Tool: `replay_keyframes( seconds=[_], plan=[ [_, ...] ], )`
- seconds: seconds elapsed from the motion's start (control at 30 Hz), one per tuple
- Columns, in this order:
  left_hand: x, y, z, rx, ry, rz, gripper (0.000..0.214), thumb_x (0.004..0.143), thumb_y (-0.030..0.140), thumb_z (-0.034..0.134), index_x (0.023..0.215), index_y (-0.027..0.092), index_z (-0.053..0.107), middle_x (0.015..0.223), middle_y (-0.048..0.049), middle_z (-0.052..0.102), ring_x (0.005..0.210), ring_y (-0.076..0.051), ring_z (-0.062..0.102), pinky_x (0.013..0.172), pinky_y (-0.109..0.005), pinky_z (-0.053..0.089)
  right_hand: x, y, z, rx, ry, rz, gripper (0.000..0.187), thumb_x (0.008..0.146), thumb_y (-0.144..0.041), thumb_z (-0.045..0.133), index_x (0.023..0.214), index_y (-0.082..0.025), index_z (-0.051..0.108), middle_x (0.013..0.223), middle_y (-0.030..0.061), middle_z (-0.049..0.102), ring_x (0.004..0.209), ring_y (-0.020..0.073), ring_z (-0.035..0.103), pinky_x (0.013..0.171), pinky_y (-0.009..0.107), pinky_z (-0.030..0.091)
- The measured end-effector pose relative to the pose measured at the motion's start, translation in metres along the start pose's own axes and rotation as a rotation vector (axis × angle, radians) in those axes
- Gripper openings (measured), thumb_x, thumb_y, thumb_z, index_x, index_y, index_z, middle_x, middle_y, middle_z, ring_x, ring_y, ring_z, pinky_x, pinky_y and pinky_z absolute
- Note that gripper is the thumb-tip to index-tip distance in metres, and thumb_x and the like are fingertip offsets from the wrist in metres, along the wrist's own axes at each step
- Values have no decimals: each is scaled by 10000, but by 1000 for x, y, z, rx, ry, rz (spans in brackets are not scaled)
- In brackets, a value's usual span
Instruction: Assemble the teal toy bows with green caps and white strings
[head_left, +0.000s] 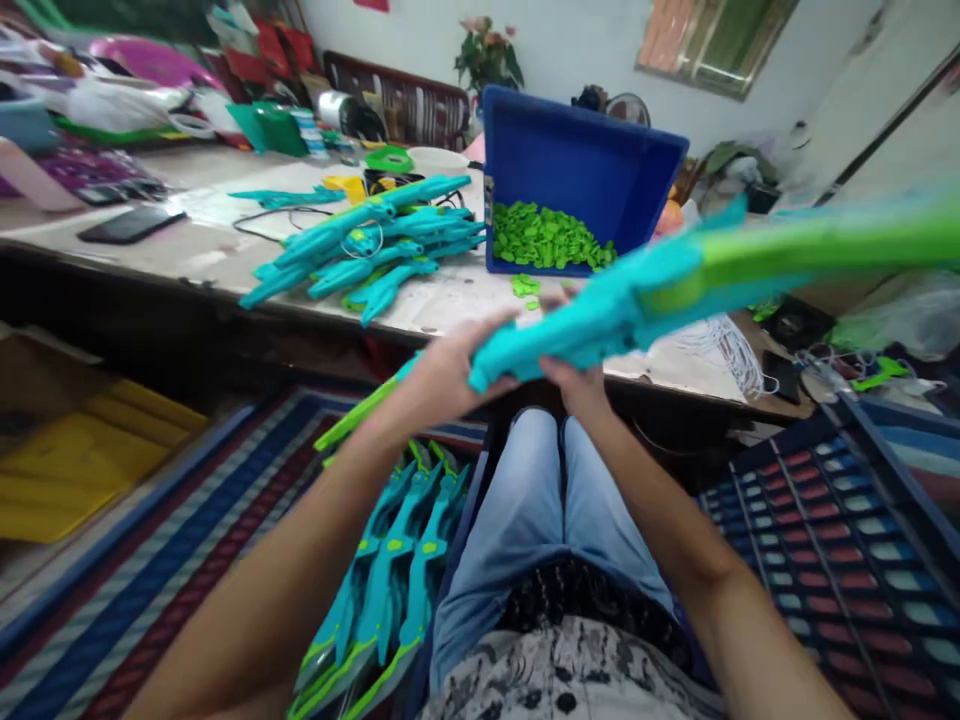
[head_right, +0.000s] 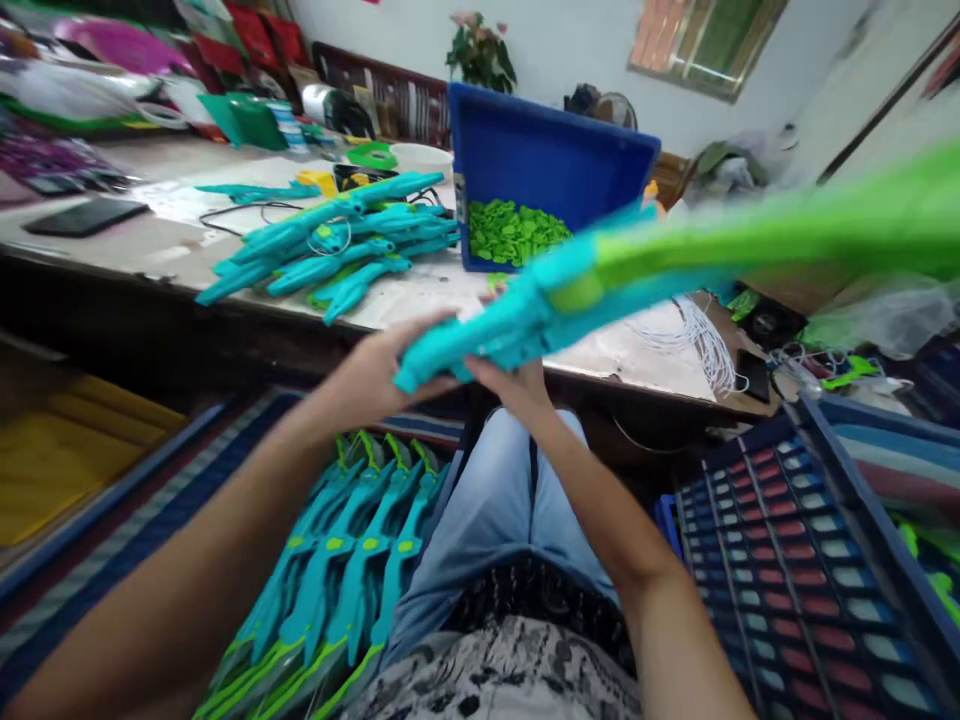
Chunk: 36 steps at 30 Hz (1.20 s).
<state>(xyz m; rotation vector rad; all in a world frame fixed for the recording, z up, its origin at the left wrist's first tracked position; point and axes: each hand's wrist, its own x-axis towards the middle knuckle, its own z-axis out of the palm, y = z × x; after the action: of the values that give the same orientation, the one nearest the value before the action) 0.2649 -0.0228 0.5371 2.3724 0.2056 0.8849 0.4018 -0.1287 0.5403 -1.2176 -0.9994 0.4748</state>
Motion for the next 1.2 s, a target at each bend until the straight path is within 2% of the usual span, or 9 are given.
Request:
replay_keyframes(
  seconds=[0.17,0.3,0.5,0.63,0.8,0.93,1.0,1.07,1.2],
  plan=[
    [-73,-42,87,235,-211,-260,623,777,325,637,1366,210,472,1133,-122,546,1009,-274,563,863,-407,476,-100,108,-29,-4,150,390,317,591,-476,754,789,-242,673,840,5,720,933,245,654,940,411,496],
    [-101,-49,131,296,-375,-335,632,768,353,665,1358,219,483,1192,-159,516,1063,-325,524,890,-447,434,-162,146,-47,274,212,732,212,606,-387,739,742,-228,708,800,17,733,794,246,680,791,434,551],
    [-85,-57,149,273,-511,-311,707,776,497,651,1391,231,424,1151,-157,494,1048,-317,497,859,-398,420,-199,167,-86,537,247,1073,256,633,-268,763,887,-240,741,989,51,736,954,255,678,975,492,484],
    [-72,-62,161,332,-474,-371,562,875,270,514,1417,207,383,1131,-171,495,1045,-316,495,864,-420,417,-216,163,-76,625,264,1111,330,644,-253,792,963,-292,717,975,23,737,963,245,686,1022,506,458],
    [-68,-66,187,349,-537,-308,602,815,100,481,1405,198,410,1265,-209,482,1133,-345,480,899,-471,418,-223,134,-64,641,122,1219,363,702,-455,763,895,-151,713,1044,138,714,1023,262,671,1038,464,437],
    [-67,-65,202,400,-568,-299,737,745,58,539,1447,145,335,1485,-260,302,1302,-398,382,973,-530,385,-197,92,-89,263,-403,1180,393,733,-462,734,970,-149,721,952,100,729,926,231,679,919,391,495],
    [-68,-60,207,435,-553,-290,718,775,37,494,1460,144,308,1524,-252,246,1377,-395,298,1017,-542,354,-160,77,-105,-43,-668,1005,310,780,-456,675,851,-162,744,778,56,721,746,206,668,760,339,526],
    [-73,-52,211,423,-513,-220,691,813,26,442,1470,182,298,1544,-222,226,1418,-372,230,1055,-545,323,-105,77,-117,-378,-601,672,338,876,-427,532,775,-182,742,726,51,700,669,192,631,694,326,507],
    [-103,-32,213,294,-472,-27,576,859,84,458,1420,203,404,1514,-184,326,1425,-344,228,1093,-542,312,28,116,-116,-1016,-229,53,316,910,-261,451,1081,-155,694,1073,134,679,1030,279,569,924,414,420]
  ],
)
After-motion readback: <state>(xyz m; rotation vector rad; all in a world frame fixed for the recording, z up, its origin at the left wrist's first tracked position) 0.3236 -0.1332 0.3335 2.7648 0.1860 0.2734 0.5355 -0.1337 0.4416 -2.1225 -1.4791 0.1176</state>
